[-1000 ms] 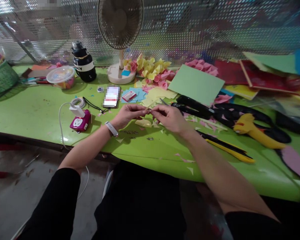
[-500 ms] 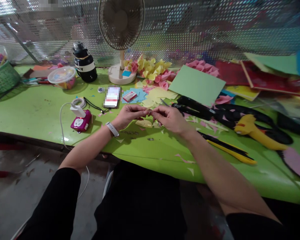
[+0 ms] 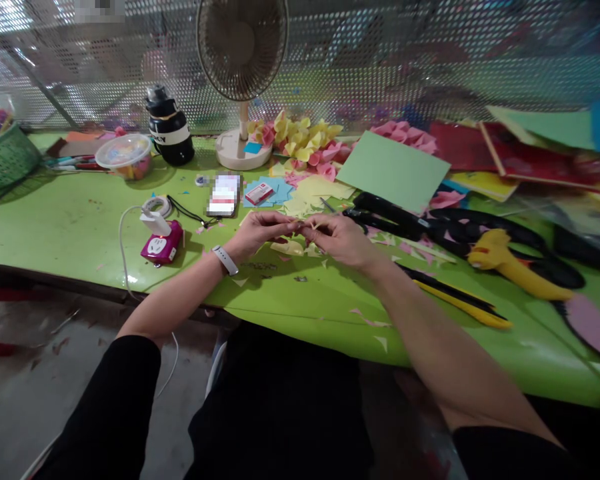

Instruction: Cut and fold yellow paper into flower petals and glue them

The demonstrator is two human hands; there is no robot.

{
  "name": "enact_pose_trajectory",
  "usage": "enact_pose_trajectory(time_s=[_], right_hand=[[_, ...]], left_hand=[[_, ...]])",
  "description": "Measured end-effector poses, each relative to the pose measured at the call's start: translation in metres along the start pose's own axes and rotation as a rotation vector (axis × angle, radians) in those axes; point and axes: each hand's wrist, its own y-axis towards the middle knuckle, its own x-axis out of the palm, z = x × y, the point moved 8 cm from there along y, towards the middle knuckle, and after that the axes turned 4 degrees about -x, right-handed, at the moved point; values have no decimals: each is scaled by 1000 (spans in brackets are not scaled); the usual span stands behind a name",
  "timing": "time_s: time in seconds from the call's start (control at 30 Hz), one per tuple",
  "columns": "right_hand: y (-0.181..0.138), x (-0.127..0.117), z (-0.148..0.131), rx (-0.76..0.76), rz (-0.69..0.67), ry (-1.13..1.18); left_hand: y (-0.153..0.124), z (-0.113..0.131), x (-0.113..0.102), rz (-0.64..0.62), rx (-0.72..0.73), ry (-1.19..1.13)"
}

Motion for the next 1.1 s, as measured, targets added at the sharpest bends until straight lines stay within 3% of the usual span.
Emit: enact_pose_trajectory(time_s=[0.27,0.43,0.7,1.1], right_hand=[[0,0,7,40,54,108],[0,1,3,-14,109,164],[-2,1,-7,-123,161,-31],[-6,-4,-19,-297,272,-155]], left_hand=[[2,-3,-3,54,2,-67],[2,1,-7,109,57,-101],[2,9,-7,110,204,-108],[0,6,-12,177,119,-31]])
